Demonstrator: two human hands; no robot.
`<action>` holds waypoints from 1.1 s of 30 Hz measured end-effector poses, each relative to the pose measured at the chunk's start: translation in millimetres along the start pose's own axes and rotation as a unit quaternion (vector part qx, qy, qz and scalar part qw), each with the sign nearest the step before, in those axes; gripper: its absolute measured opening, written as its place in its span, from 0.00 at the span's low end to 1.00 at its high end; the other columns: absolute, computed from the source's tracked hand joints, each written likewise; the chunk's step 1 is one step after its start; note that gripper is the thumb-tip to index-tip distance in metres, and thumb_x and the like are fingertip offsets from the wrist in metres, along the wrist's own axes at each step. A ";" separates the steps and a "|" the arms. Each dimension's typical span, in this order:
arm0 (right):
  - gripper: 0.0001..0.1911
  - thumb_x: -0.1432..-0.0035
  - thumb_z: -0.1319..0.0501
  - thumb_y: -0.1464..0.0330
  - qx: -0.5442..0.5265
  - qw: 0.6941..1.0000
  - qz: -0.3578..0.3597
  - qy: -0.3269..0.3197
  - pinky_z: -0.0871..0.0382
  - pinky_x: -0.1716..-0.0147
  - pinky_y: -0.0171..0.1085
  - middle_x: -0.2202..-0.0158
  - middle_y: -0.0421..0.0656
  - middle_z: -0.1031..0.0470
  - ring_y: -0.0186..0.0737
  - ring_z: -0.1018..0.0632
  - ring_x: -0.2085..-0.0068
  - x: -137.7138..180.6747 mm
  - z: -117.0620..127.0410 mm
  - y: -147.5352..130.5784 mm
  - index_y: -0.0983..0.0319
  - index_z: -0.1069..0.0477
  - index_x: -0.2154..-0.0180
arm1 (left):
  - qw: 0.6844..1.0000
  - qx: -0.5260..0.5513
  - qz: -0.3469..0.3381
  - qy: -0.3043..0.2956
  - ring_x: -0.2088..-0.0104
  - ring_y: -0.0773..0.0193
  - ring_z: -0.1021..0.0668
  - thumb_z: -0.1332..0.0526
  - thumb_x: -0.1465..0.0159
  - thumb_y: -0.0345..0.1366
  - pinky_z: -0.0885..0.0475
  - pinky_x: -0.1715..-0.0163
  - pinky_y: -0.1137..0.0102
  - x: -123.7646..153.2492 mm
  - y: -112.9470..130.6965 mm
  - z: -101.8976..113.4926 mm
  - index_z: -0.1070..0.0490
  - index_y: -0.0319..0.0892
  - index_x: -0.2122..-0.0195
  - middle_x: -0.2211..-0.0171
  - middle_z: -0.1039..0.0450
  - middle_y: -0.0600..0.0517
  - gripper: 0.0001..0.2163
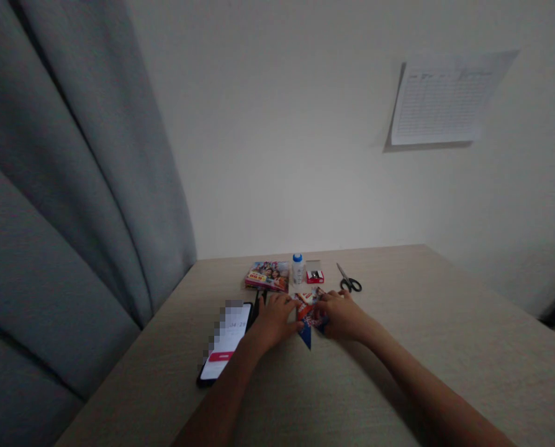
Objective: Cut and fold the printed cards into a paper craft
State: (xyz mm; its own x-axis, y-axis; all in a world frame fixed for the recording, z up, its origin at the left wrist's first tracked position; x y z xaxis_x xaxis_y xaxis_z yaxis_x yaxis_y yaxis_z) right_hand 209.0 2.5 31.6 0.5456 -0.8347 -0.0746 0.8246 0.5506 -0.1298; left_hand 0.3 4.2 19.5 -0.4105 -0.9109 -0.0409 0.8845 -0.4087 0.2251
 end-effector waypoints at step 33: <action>0.13 0.44 0.39 0.70 -0.109 0.987 -0.109 0.040 0.50 0.41 0.55 0.57 0.49 0.19 0.49 0.22 0.52 -14.2 -7.0 14.9 0.62 0.28 0.55 | 1.000 -0.011 -0.008 0.001 0.37 0.42 0.38 0.38 0.37 0.48 0.54 0.39 0.33 3.4 5.4 2.3 0.34 0.50 0.40 0.39 0.36 0.44 0.25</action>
State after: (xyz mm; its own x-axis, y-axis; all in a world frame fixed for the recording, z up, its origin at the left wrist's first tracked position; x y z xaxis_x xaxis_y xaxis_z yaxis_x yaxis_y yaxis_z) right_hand 212.5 22.5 23.8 0.3388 -0.9358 -0.0974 0.8642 0.3505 -0.3609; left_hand 3.2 -1.1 22.8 -0.4234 -0.9048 -0.0466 0.8828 -0.4236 0.2032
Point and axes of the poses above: each hand's wrist, its own x-axis away from the middle knuckle, its own z-axis out of the back of the hand, y = z × x, the point moved 1 cm from there along -x, towards the middle knuckle
